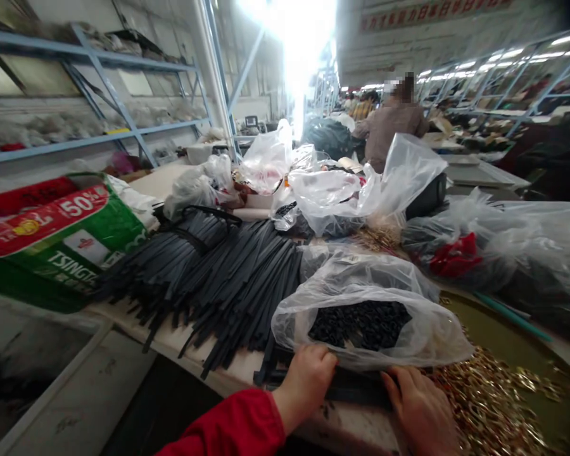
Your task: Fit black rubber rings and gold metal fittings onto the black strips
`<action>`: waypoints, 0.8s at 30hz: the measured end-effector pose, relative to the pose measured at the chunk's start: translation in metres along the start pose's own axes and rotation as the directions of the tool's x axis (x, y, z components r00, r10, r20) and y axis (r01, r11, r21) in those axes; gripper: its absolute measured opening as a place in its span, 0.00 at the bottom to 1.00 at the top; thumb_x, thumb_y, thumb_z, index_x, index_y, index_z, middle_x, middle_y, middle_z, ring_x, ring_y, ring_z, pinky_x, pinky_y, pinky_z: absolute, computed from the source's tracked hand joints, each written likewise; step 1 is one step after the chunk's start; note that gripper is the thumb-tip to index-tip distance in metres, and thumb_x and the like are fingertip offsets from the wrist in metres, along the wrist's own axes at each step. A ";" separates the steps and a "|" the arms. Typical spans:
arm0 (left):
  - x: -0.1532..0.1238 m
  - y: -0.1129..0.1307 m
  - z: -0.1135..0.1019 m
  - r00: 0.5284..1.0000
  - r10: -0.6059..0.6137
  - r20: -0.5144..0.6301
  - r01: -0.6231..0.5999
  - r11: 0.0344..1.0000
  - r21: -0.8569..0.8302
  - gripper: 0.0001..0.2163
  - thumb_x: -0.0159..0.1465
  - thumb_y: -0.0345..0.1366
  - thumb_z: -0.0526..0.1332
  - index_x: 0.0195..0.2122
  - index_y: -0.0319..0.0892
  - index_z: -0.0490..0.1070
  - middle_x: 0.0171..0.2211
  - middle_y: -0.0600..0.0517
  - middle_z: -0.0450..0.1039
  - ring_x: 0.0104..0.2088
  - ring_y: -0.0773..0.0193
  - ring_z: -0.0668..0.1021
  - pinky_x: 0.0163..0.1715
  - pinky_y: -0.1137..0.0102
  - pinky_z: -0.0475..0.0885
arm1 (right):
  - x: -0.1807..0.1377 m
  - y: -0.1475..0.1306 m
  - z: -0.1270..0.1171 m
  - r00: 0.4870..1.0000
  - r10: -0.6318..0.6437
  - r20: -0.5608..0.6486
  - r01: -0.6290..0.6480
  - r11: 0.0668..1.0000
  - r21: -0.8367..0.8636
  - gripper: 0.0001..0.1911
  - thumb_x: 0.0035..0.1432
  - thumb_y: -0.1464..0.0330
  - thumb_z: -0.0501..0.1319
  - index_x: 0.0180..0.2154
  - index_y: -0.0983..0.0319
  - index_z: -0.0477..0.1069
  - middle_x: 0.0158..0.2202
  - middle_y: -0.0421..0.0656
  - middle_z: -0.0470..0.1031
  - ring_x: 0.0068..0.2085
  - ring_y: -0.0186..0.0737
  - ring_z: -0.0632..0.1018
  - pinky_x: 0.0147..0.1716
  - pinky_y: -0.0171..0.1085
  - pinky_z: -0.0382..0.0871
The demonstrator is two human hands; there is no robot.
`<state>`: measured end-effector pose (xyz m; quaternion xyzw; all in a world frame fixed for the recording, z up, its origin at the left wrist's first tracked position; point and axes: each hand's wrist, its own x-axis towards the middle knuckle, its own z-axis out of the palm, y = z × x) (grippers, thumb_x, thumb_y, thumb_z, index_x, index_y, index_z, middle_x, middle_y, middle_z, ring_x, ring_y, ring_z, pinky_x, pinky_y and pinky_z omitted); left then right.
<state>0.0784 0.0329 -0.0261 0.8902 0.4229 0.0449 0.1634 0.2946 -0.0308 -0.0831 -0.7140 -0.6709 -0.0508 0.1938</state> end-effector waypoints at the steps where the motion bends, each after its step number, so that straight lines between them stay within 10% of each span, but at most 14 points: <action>1: -0.003 -0.004 -0.005 1.000 -0.012 -0.021 0.012 1.000 0.013 0.04 0.61 0.33 0.54 0.34 0.43 0.68 0.36 0.50 0.71 0.39 0.61 0.73 0.39 0.69 0.66 | -0.002 0.002 0.003 0.999 -0.019 -0.031 0.018 0.999 -0.035 0.19 0.58 0.56 0.47 0.32 0.62 0.70 0.32 0.49 0.75 0.33 0.49 0.75 0.32 0.44 0.64; 5: -0.008 -0.045 -0.044 0.968 -0.198 -0.154 0.213 0.973 0.088 0.10 0.65 0.35 0.48 0.34 0.43 0.68 0.35 0.50 0.70 0.38 0.61 0.72 0.40 0.68 0.64 | -0.012 0.005 0.010 0.992 -0.054 -0.113 0.045 0.996 -0.081 0.24 0.58 0.54 0.45 0.34 0.63 0.71 0.33 0.51 0.76 0.34 0.50 0.76 0.34 0.45 0.65; 11: 0.002 -0.126 -0.086 0.801 -0.502 -0.327 0.565 0.815 0.131 0.07 0.62 0.33 0.53 0.38 0.37 0.65 0.37 0.43 0.68 0.38 0.57 0.73 0.36 0.65 0.65 | -0.017 0.002 0.011 0.971 -0.126 -0.204 0.107 0.989 -0.101 0.22 0.57 0.55 0.47 0.34 0.63 0.71 0.35 0.51 0.77 0.36 0.50 0.76 0.35 0.46 0.66; 19: -0.015 -0.113 -0.081 0.803 -0.446 -0.396 0.507 0.860 0.058 0.08 0.65 0.34 0.46 0.38 0.40 0.63 0.36 0.46 0.70 0.36 0.61 0.75 0.34 0.70 0.66 | -0.016 -0.032 -0.013 0.980 -0.047 -0.192 0.085 0.977 0.196 0.16 0.55 0.56 0.54 0.37 0.60 0.70 0.38 0.48 0.75 0.39 0.49 0.75 0.40 0.46 0.64; 22: -0.038 -0.092 -0.068 0.875 -0.334 -0.349 0.364 0.931 0.022 0.08 0.65 0.35 0.46 0.40 0.42 0.61 0.34 0.49 0.72 0.35 0.62 0.76 0.34 0.72 0.66 | -0.002 -0.063 -0.028 0.986 0.158 0.052 -0.159 0.799 0.580 0.17 0.56 0.56 0.52 0.39 0.61 0.67 0.33 0.46 0.73 0.35 0.43 0.74 0.35 0.41 0.65; 24: -0.060 -0.083 -0.053 0.924 -0.229 -0.305 0.238 0.971 -0.008 0.07 0.64 0.34 0.47 0.39 0.44 0.62 0.34 0.50 0.73 0.35 0.63 0.76 0.36 0.72 0.67 | 0.012 -0.078 -0.034 0.945 0.158 0.287 -0.327 0.498 0.803 0.28 0.54 0.50 0.51 0.48 0.63 0.60 0.22 0.38 0.66 0.22 0.36 0.69 0.22 0.35 0.62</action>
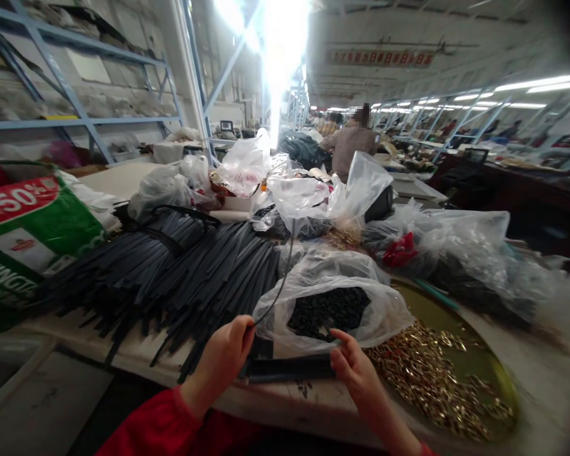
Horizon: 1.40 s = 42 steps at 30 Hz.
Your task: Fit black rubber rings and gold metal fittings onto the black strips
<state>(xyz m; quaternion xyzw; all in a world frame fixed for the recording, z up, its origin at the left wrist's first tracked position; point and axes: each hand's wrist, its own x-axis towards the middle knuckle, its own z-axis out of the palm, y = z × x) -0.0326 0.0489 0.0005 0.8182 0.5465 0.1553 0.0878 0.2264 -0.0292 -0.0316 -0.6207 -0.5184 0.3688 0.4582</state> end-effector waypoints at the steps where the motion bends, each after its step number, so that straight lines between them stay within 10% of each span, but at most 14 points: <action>1: -0.014 0.000 0.004 0.994 0.105 0.007 -0.104 0.992 -0.075 0.07 0.63 0.33 0.47 0.38 0.43 0.62 0.33 0.49 0.73 0.35 0.62 0.76 0.36 0.71 0.67 | 0.005 -0.006 0.002 0.995 0.053 0.080 -0.067 0.981 0.184 0.33 0.52 0.47 0.51 0.51 0.64 0.56 0.19 0.35 0.62 0.19 0.33 0.65 0.18 0.33 0.58; 4: -0.044 -0.003 0.013 0.971 0.226 0.073 -0.203 0.949 -0.240 0.07 0.60 0.30 0.48 0.34 0.44 0.64 0.32 0.49 0.73 0.34 0.61 0.76 0.35 0.69 0.67 | 0.017 -0.015 0.004 0.983 0.145 0.115 -0.183 0.842 0.508 0.28 0.51 0.46 0.52 0.44 0.62 0.61 0.17 0.31 0.54 0.16 0.28 0.55 0.15 0.30 0.49; 7: -0.048 0.010 0.014 0.965 0.120 0.234 -0.023 0.924 -0.381 0.06 0.57 0.31 0.52 0.34 0.44 0.65 0.33 0.50 0.73 0.35 0.59 0.75 0.36 0.68 0.68 | 0.015 -0.018 0.010 0.968 0.234 0.091 -0.246 0.811 0.531 0.17 0.53 0.53 0.55 0.29 0.61 0.61 0.17 0.30 0.49 0.17 0.26 0.53 0.16 0.28 0.47; 12: -0.011 0.065 0.019 0.736 0.195 0.648 0.484 0.516 -0.706 0.12 0.57 0.38 0.52 0.41 0.41 0.62 0.27 0.55 0.70 0.19 0.70 0.70 0.17 0.76 0.64 | 0.014 -0.021 0.025 0.924 0.145 0.354 -0.265 0.911 0.317 0.19 0.53 0.53 0.55 0.35 0.62 0.62 0.19 0.33 0.59 0.19 0.27 0.61 0.18 0.29 0.54; 15: 0.010 0.085 0.025 0.694 0.122 0.710 0.642 0.342 -0.686 0.11 0.58 0.39 0.50 0.37 0.37 0.61 0.18 0.59 0.64 0.12 0.75 0.64 0.12 0.80 0.56 | 0.038 -0.017 0.005 0.966 0.084 0.246 -0.073 0.996 -0.053 0.20 0.61 0.57 0.43 0.45 0.63 0.59 0.24 0.38 0.67 0.22 0.33 0.68 0.21 0.31 0.61; 18: 0.020 0.089 0.028 0.666 0.086 0.741 0.706 0.249 -0.663 0.11 0.57 0.39 0.51 0.36 0.37 0.62 0.18 0.59 0.65 0.12 0.76 0.64 0.11 0.80 0.55 | 0.073 -0.004 -0.025 0.998 -0.021 0.067 0.062 0.723 -0.688 0.11 0.60 0.66 0.49 0.41 0.63 0.65 0.36 0.46 0.70 0.37 0.39 0.73 0.35 0.35 0.65; 27: 0.022 0.088 0.029 0.629 0.086 0.772 0.757 0.156 -0.634 0.10 0.56 0.36 0.52 0.37 0.38 0.63 0.17 0.59 0.66 0.12 0.75 0.65 0.11 0.81 0.55 | 0.108 0.028 -0.024 0.997 0.033 0.071 0.036 0.609 -0.793 0.09 0.53 0.79 0.52 0.29 0.67 0.69 0.33 0.55 0.70 0.38 0.50 0.73 0.36 0.43 0.63; 33: 0.021 0.091 0.024 0.693 0.092 0.715 0.660 0.317 -0.681 0.13 0.60 0.41 0.48 0.37 0.38 0.63 0.16 0.59 0.64 0.11 0.75 0.63 0.11 0.80 0.55 | 0.083 0.000 -0.030 0.996 -0.008 0.086 0.060 0.781 -0.622 0.09 0.57 0.73 0.52 0.38 0.64 0.67 0.38 0.49 0.72 0.40 0.42 0.74 0.39 0.39 0.66; 36: 0.020 0.093 0.017 0.736 0.112 0.668 0.574 0.421 -0.702 0.13 0.60 0.43 0.47 0.34 0.38 0.64 0.16 0.59 0.63 0.12 0.74 0.63 0.11 0.79 0.55 | 0.054 -0.016 -0.026 0.988 0.116 0.099 -0.104 0.987 -0.122 0.10 0.59 0.65 0.51 0.41 0.62 0.64 0.33 0.42 0.73 0.33 0.36 0.76 0.34 0.37 0.70; 39: 0.015 0.094 0.010 0.788 0.108 0.607 0.447 0.577 -0.683 0.13 0.61 0.41 0.47 0.31 0.39 0.64 0.16 0.59 0.63 0.14 0.72 0.64 0.13 0.78 0.58 | 0.029 -0.024 -0.018 0.937 0.304 0.169 -0.346 0.757 0.554 0.12 0.51 0.63 0.61 0.37 0.61 0.66 0.29 0.38 0.72 0.29 0.32 0.75 0.34 0.36 0.70; 42: 0.008 0.095 0.004 0.839 0.135 0.528 0.290 0.710 -0.642 0.11 0.62 0.38 0.47 0.30 0.40 0.66 0.17 0.58 0.63 0.16 0.71 0.67 0.17 0.77 0.59 | 0.015 -0.026 -0.011 0.916 0.361 0.174 -0.375 0.619 0.690 0.14 0.44 0.64 0.67 0.34 0.61 0.69 0.28 0.36 0.72 0.27 0.30 0.74 0.32 0.33 0.70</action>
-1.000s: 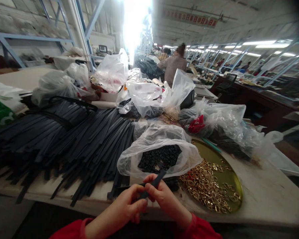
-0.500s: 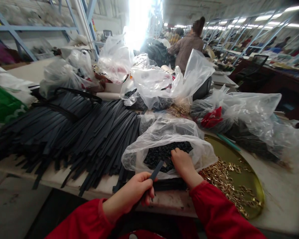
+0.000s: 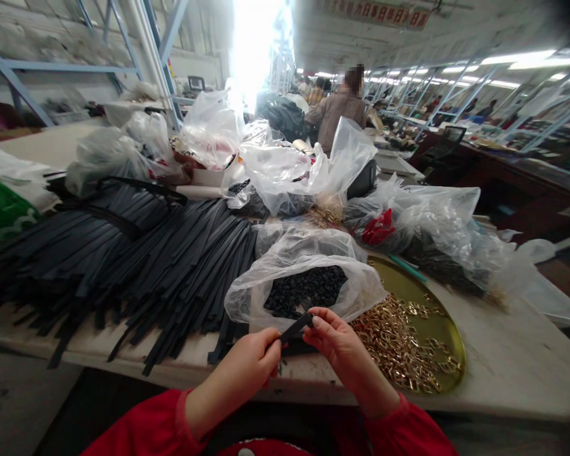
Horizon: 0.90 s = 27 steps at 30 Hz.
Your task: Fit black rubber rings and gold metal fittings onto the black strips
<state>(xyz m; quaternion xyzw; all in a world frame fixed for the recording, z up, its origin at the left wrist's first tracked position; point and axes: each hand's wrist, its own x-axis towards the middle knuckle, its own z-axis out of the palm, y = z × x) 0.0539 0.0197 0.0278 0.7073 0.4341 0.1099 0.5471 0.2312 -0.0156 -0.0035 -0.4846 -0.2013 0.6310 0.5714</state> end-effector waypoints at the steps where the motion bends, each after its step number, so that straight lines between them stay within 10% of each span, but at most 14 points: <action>1: -0.003 0.001 0.000 1.000 0.029 0.004 -0.029 0.999 0.035 0.11 0.62 0.37 0.47 0.31 0.40 0.66 0.17 0.58 0.63 0.17 0.71 0.67 0.18 0.77 0.59 | -0.003 0.003 0.002 1.000 -0.012 0.002 0.012 1.000 -0.020 0.14 0.44 0.65 0.67 0.34 0.62 0.70 0.27 0.37 0.73 0.27 0.30 0.74 0.31 0.33 0.70; 14: -0.019 0.004 0.000 0.990 0.073 -0.118 -0.031 0.945 0.327 0.12 0.62 0.37 0.48 0.27 0.41 0.67 0.22 0.55 0.67 0.23 0.68 0.69 0.23 0.75 0.56 | -0.019 0.026 0.008 1.000 0.001 -0.023 0.001 0.996 0.087 0.14 0.40 0.65 0.70 0.32 0.63 0.73 0.27 0.39 0.75 0.24 0.29 0.73 0.27 0.31 0.69; 27: -0.012 0.001 0.009 0.990 0.134 -0.036 -0.102 0.878 0.467 0.14 0.63 0.38 0.48 0.28 0.42 0.70 0.24 0.51 0.73 0.24 0.64 0.71 0.23 0.73 0.53 | -0.026 0.033 0.010 0.997 -0.073 0.037 0.079 0.975 -0.208 0.14 0.41 0.62 0.68 0.29 0.62 0.72 0.19 0.36 0.72 0.22 0.32 0.72 0.24 0.33 0.66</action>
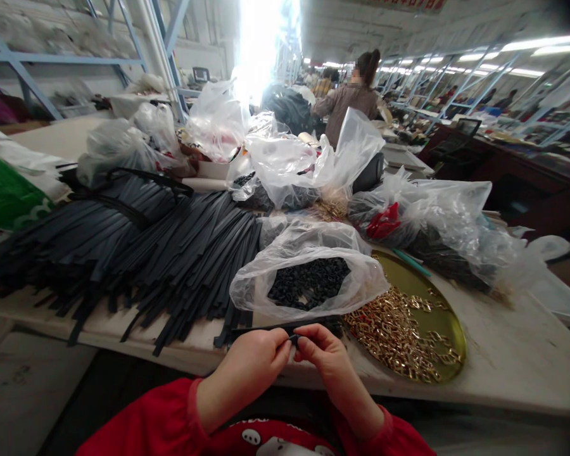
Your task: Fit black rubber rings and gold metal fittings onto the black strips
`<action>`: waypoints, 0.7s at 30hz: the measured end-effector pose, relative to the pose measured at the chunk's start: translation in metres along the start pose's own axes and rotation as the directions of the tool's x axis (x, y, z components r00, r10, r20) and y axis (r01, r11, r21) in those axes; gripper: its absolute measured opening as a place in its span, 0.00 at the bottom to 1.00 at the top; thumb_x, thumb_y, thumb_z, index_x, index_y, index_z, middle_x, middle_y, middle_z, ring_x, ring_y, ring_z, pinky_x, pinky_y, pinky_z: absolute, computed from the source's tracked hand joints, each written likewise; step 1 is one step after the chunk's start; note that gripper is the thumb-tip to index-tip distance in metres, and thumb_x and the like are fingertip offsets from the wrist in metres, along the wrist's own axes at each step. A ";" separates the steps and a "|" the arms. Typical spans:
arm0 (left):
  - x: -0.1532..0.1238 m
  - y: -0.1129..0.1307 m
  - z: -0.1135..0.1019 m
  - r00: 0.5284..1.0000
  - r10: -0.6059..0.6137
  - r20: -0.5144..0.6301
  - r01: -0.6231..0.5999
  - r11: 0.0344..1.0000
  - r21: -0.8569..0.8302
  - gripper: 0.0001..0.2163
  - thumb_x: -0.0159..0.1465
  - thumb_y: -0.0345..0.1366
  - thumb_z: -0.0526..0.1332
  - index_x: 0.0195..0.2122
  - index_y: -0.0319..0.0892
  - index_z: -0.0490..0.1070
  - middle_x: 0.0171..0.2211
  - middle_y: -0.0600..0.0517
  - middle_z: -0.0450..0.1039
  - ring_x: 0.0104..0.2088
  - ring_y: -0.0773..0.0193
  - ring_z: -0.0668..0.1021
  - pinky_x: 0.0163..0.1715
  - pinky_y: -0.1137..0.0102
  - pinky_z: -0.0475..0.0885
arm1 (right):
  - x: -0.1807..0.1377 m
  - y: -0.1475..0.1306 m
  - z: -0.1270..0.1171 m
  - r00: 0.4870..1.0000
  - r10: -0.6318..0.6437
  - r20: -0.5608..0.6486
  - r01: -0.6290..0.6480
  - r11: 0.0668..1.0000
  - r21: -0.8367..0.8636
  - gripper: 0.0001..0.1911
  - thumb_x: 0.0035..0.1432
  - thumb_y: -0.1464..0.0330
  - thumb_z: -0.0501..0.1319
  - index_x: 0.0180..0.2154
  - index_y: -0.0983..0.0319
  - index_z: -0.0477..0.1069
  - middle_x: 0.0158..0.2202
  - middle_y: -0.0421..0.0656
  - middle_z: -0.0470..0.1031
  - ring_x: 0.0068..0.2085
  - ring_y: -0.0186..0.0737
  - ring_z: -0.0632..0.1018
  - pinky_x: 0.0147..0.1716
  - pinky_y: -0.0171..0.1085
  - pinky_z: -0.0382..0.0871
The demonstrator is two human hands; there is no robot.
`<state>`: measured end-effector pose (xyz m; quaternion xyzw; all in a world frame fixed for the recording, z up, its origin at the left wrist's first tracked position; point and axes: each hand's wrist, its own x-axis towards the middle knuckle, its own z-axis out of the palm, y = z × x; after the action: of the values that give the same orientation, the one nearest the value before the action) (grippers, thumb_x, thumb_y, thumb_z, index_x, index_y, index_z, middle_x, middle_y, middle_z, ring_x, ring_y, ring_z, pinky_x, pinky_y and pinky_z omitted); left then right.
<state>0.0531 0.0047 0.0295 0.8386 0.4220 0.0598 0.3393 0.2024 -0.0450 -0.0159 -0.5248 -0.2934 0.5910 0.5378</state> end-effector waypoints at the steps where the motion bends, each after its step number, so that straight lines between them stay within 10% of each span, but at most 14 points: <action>1: 0.001 0.000 0.001 1.000 0.005 0.004 -0.005 1.000 0.013 0.14 0.63 0.37 0.48 0.28 0.42 0.71 0.24 0.52 0.73 0.24 0.65 0.71 0.22 0.73 0.53 | 0.000 0.003 -0.001 1.000 -0.012 0.001 0.012 1.000 -0.013 0.13 0.41 0.61 0.68 0.29 0.62 0.72 0.18 0.36 0.71 0.21 0.31 0.71 0.24 0.33 0.65; 21: 0.005 0.000 0.013 0.968 -0.029 0.249 0.111 0.940 -0.324 0.14 0.62 0.40 0.47 0.28 0.39 0.68 0.22 0.54 0.68 0.24 0.66 0.69 0.22 0.75 0.58 | -0.006 0.004 -0.014 0.997 0.026 0.069 -0.023 0.999 -0.039 0.14 0.45 0.61 0.65 0.33 0.62 0.71 0.21 0.36 0.72 0.22 0.31 0.72 0.26 0.32 0.65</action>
<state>0.0616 0.0017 0.0184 0.7539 0.3912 0.0164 0.5276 0.2139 -0.0549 -0.0214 -0.5175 -0.3165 0.6098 0.5100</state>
